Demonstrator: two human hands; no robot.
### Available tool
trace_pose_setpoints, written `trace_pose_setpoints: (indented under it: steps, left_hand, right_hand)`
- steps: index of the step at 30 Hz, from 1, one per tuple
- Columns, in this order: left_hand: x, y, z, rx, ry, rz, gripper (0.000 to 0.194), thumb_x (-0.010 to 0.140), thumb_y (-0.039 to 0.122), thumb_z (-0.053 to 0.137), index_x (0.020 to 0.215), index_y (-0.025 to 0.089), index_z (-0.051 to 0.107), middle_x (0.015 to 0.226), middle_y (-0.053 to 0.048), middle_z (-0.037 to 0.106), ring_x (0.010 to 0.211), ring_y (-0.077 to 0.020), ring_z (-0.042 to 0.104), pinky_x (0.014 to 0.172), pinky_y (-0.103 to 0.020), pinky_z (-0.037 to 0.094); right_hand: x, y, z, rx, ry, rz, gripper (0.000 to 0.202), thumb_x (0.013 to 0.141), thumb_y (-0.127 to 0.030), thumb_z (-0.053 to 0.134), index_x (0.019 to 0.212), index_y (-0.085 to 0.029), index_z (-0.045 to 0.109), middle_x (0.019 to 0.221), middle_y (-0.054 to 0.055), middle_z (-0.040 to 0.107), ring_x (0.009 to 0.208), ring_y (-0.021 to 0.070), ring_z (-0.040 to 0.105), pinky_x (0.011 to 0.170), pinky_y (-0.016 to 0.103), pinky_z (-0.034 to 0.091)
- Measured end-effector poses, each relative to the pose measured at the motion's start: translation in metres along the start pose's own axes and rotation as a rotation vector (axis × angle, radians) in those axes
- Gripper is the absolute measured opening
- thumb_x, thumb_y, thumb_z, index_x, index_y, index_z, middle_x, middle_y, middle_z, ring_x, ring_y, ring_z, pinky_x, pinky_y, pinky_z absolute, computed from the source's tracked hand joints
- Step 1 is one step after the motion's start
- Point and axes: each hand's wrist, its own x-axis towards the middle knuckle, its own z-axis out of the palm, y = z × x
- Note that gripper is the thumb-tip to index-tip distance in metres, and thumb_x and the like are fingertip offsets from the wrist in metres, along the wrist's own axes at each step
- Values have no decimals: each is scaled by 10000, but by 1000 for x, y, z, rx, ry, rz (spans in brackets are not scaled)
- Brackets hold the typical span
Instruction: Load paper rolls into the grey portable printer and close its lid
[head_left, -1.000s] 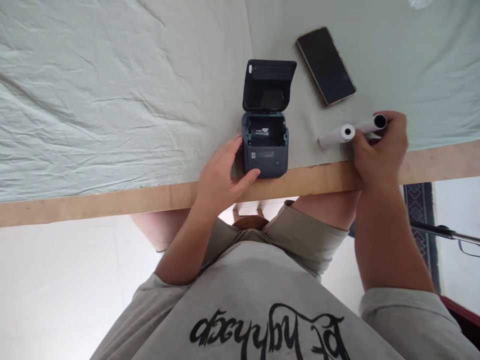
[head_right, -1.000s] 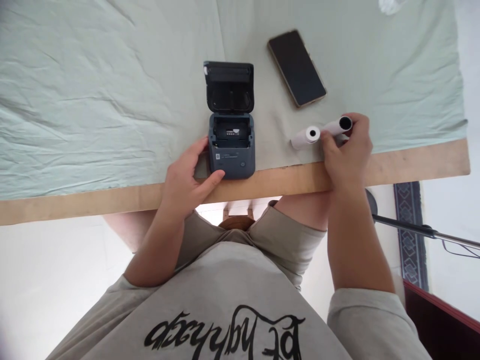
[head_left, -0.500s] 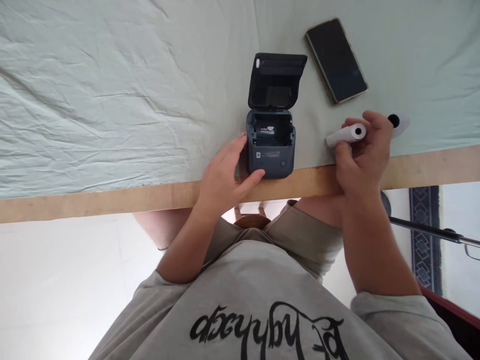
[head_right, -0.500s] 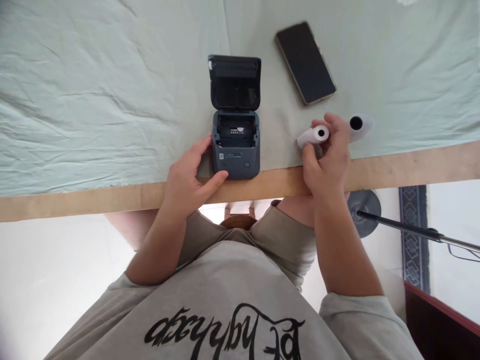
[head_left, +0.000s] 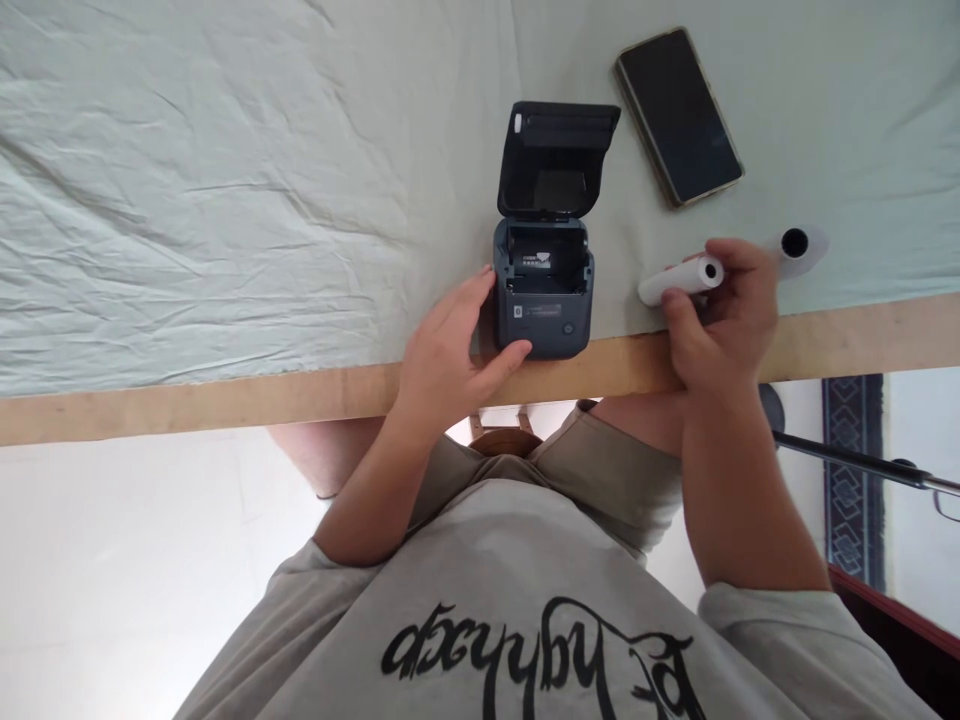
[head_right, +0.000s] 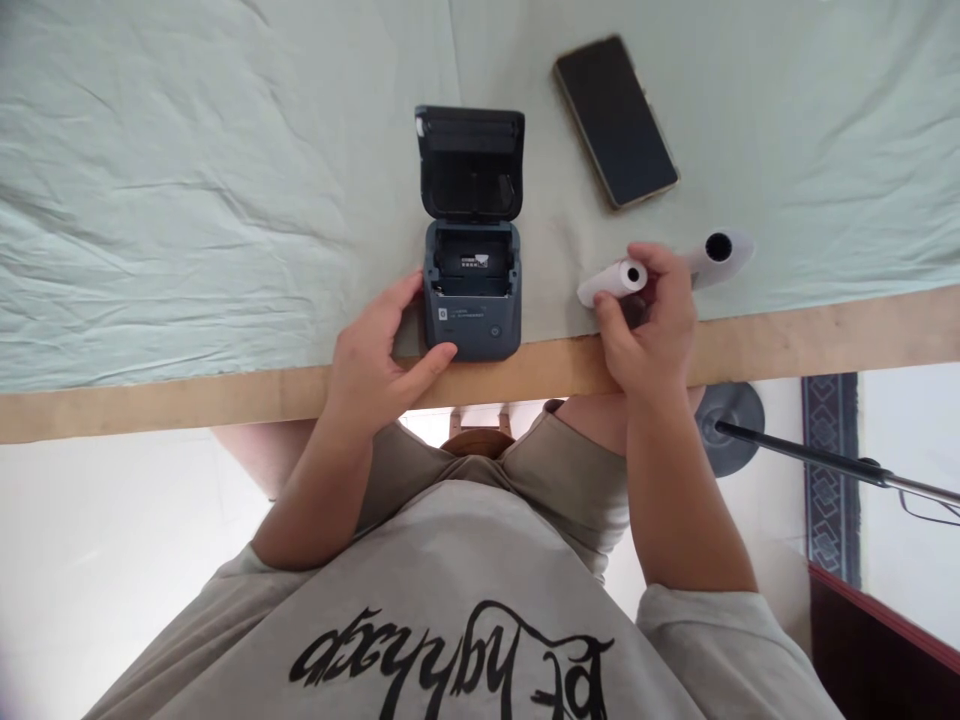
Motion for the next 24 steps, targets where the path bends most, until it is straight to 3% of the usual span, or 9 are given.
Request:
trace_pose_setpoints:
  steps: [4, 7, 13, 20, 24]
  left_hand:
    - [0, 1, 1, 0, 19, 12, 582, 936, 432, 611, 1420, 130, 495, 1453, -147, 590, 1344, -274, 576, 1129, -405, 489]
    - [0, 1, 0, -6, 24, 16, 598, 935, 430, 618, 1417, 99, 499, 1444, -160, 595, 1346, -263, 575, 1135, -378, 483]
    - [0, 2, -1, 5, -3, -11, 596, 942, 457, 603, 1437, 147, 483, 1463, -138, 583, 1362, -269, 561, 1144, -408, 474]
    - [0, 2, -1, -7, -14, -29, 589, 934, 459, 604, 1434, 173, 482, 1459, -127, 587, 1340, -282, 577, 1131, -431, 485]
    - [0, 2, -1, -14, -3, -11, 590, 933, 446, 612, 1428, 152, 482, 1465, -140, 580, 1347, -278, 571, 1134, -417, 485]
  right_hand:
    - [0, -6, 0, -65, -49, -149, 433, 809, -227, 587, 1235, -302, 564, 1141, 62, 672, 1091, 266, 656, 958, 513, 520]
    - [2, -10, -1, -198, 13, -212, 317, 798, -282, 634, 1115, -291, 626, 1034, 62, 662, 1027, 281, 642, 935, 532, 511]
    - [-1, -8, -3, -131, -16, -150, 475, 831, -257, 583, 1289, -378, 560, 1160, 49, 683, 1066, 284, 661, 932, 529, 524]
    - [4, -16, -3, -221, -66, -160, 486, 797, -255, 627, 1275, -325, 580, 1137, 91, 663, 1107, 308, 604, 1011, 565, 452]
    - [2, -16, -4, -235, -7, -169, 483, 792, -271, 644, 1272, -307, 615, 1060, 83, 639, 1033, 292, 606, 980, 559, 473]
